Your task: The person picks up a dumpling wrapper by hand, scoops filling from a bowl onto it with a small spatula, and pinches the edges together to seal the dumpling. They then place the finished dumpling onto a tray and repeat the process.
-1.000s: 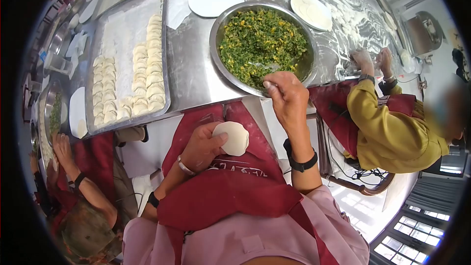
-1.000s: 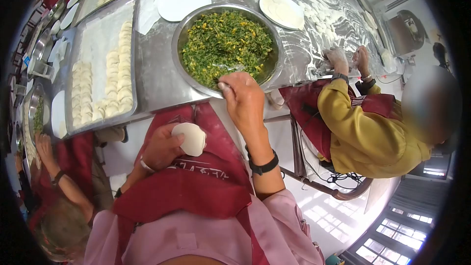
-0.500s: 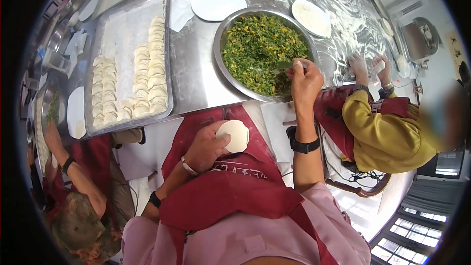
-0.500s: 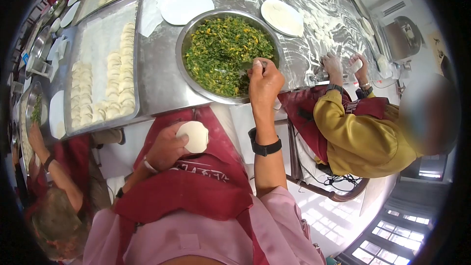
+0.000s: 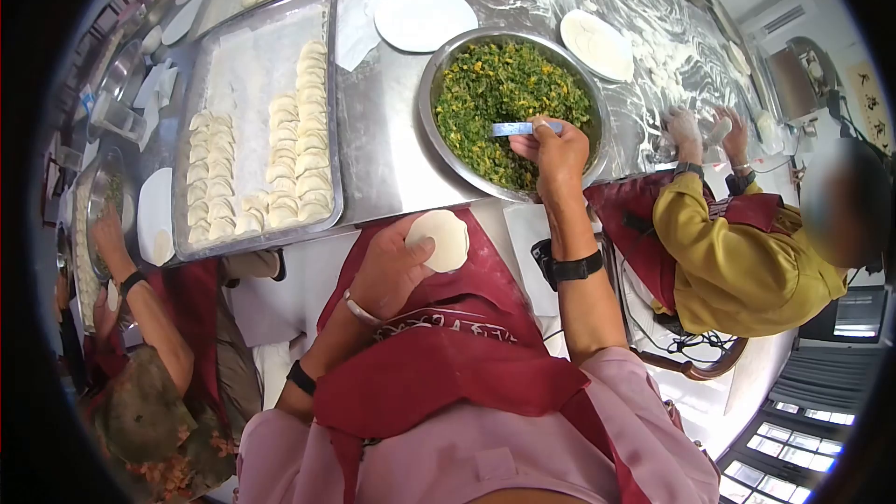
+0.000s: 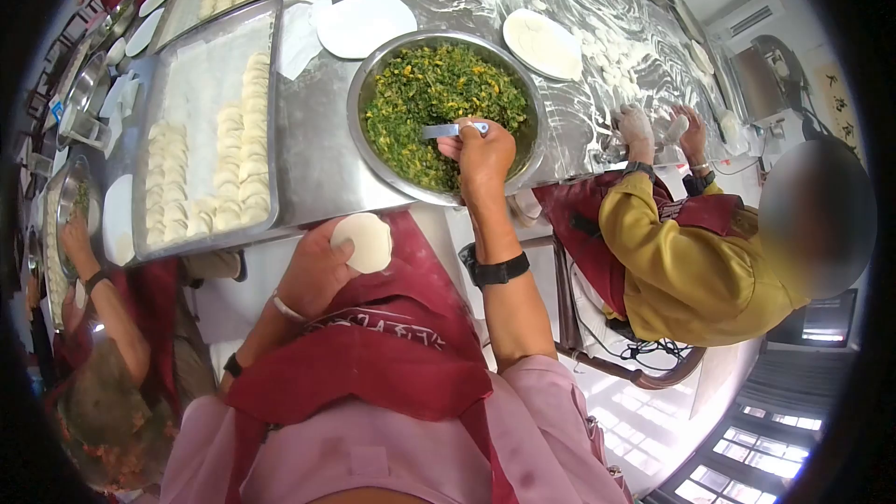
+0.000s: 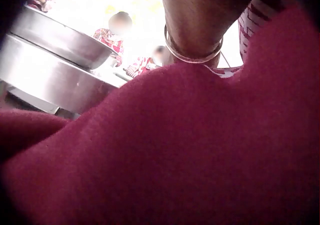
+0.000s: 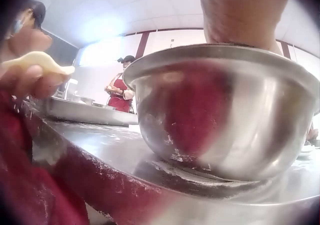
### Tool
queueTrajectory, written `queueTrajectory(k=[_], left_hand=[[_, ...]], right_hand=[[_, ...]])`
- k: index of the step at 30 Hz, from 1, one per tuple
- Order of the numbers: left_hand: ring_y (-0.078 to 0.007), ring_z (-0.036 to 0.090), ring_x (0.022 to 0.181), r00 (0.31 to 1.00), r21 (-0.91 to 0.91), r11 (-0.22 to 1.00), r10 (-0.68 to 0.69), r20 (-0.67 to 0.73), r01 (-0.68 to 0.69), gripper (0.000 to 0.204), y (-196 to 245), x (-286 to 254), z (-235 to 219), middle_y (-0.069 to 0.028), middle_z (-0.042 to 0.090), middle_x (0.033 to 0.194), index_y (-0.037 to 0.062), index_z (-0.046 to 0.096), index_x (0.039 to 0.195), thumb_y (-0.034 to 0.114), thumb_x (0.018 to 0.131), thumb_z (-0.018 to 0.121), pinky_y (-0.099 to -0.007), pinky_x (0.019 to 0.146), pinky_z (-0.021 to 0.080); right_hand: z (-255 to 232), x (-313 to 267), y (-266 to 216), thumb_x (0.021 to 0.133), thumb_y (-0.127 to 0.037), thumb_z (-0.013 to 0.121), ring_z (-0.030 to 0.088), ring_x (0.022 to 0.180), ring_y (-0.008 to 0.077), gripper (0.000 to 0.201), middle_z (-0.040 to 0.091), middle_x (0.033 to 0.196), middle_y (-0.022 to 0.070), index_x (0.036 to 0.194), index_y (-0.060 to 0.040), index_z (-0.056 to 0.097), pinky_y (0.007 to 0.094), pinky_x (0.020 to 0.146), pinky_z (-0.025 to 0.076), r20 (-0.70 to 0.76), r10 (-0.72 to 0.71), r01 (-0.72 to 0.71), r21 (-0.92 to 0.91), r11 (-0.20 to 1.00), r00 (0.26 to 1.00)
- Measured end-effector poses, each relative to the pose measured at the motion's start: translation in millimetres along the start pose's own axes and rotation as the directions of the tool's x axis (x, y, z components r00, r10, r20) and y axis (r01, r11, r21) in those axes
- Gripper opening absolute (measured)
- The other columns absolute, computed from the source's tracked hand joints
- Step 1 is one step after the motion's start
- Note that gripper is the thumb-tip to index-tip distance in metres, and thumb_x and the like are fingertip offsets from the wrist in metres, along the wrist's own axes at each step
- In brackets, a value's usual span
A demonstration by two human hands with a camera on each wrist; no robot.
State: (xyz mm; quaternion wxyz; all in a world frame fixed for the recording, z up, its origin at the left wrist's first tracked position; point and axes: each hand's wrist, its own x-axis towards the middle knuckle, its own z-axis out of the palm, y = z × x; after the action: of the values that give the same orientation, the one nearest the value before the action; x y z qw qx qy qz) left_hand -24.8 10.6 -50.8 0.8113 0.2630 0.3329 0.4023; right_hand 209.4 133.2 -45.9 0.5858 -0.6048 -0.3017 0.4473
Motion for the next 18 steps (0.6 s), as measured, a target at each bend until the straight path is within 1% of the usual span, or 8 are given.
queueTrajectory(k=[1, 4, 7, 10, 13, 16, 18], left_hand=[[-0.0274, 0.059, 0.118, 1.0, 0.026, 1.0, 0.019, -0.007, -0.018, 0.038, 5.3, 1.1, 1.9, -0.0187, 0.057, 0.129, -0.0087, 0.043, 0.135, 0.003, 0.1, 0.044, -0.0397, 0.102, 0.048], [-0.0287, 0.058, 0.119, 0.997, 0.015, 0.998, 0.063, -0.044, -0.062, 0.038, 20.8, 5.1, 6.7, -0.0191, 0.057, 0.129, -0.0094, 0.044, 0.134, 0.006, 0.099, 0.047, -0.0415, 0.103, 0.048], [-0.0297, 0.058, 0.12, 0.989, -0.087, 0.985, 0.15, 0.012, -0.148, 0.041, 26.1, 14.4, -2.3, -0.0192, 0.057, 0.129, -0.0092, 0.045, 0.133, 0.011, 0.098, 0.051, -0.0431, 0.103, 0.047], [-0.0293, 0.058, 0.119, 0.985, -0.16, 0.971, 0.172, -0.03, -0.175, 0.039, 37.1, 24.2, 0.2, -0.0193, 0.058, 0.127, -0.0088, 0.044, 0.133, 0.008, 0.099, 0.05, -0.0425, 0.103, 0.047], [-0.0324, 0.054, 0.123, 0.974, -0.148, 0.963, 0.221, -0.04, -0.224, 0.042, 44.5, 36.8, 2.3, -0.021, 0.055, 0.131, -0.0091, 0.044, 0.134, 0.016, 0.1, 0.048, -0.047, 0.108, 0.042], [-0.0334, 0.052, 0.126, 0.971, -0.193, 0.952, 0.235, -0.038, -0.237, 0.042, 52.3, 47.9, 6.4, -0.0218, 0.054, 0.133, -0.0092, 0.043, 0.134, 0.017, 0.101, 0.046, -0.0479, 0.11, 0.04], [-0.0318, 0.054, 0.122, 0.971, -0.241, 0.941, 0.234, -0.047, -0.238, 0.04, 55.4, 57.0, 11.7, -0.0206, 0.055, 0.13, -0.0086, 0.045, 0.132, 0.017, 0.102, 0.045, -0.0468, 0.107, 0.042]], right_hand=[[-0.2, 1.6, 1.0, 0.094, -0.002, 0.055, 0.07, 0.063, 0.0248, 0.018, 0.066, 0.082, 0.0201, 0.1, 0.0135, 0.06, 0.032, 0.058, 0.062, -0.018, 0.028, -0.027, 0.049, 0.998, 0.999], [-4.5, 3.5, 1.9, 0.094, -0.001, 0.054, 0.07, 0.066, 0.0277, 0.018, 0.065, 0.083, 0.0215, 0.103, 0.0145, 0.057, 0.0332, 0.059, 0.063, -0.007, 0.056, -0.055, 0.094, 0.994, 0.998], [-5.9, 1.8, -3.2, 0.094, -0.001, 0.053, 0.071, 0.071, 0.03, 0.019, 0.065, 0.086, 0.0234, 0.103, 0.0158, 0.055, 0.0338, 0.062, 0.063, 0.012, 0.102, -0.103, 0.171, 0.98, 0.995], [-7.7, 1.6, -5.4, 0.095, 0.0, 0.051, 0.071, 0.076, 0.0326, 0.02, 0.064, 0.089, 0.0262, 0.105, 0.0173, 0.053, 0.0359, 0.066, 0.064, 0.018, 0.13, -0.131, 0.223, 0.966, 0.991], [-12.8, 4.7, -3.5, 0.095, 0.001, 0.049, 0.071, 0.079, 0.0347, 0.021, 0.064, 0.092, 0.0285, 0.107, 0.0177, 0.053, 0.0376, 0.069, 0.065, 0.051, 0.153, -0.161, 0.309, 0.937, 0.987], [-18.1, 3.3, -6.3, 0.095, 0.001, 0.047, 0.071, 0.08, 0.0356, 0.022, 0.064, 0.093, 0.0295, 0.108, 0.0184, 0.052, 0.0379, 0.07, 0.065, 0.061, 0.162, -0.173, 0.38, 0.909, 0.985], [-21.9, -1.4, -12.2, 0.095, 0.001, 0.047, 0.071, 0.081, 0.0359, 0.023, 0.064, 0.093, 0.0295, 0.109, 0.0187, 0.052, 0.038, 0.072, 0.065, 0.076, 0.143, -0.162, 0.412, 0.897, 0.987]])
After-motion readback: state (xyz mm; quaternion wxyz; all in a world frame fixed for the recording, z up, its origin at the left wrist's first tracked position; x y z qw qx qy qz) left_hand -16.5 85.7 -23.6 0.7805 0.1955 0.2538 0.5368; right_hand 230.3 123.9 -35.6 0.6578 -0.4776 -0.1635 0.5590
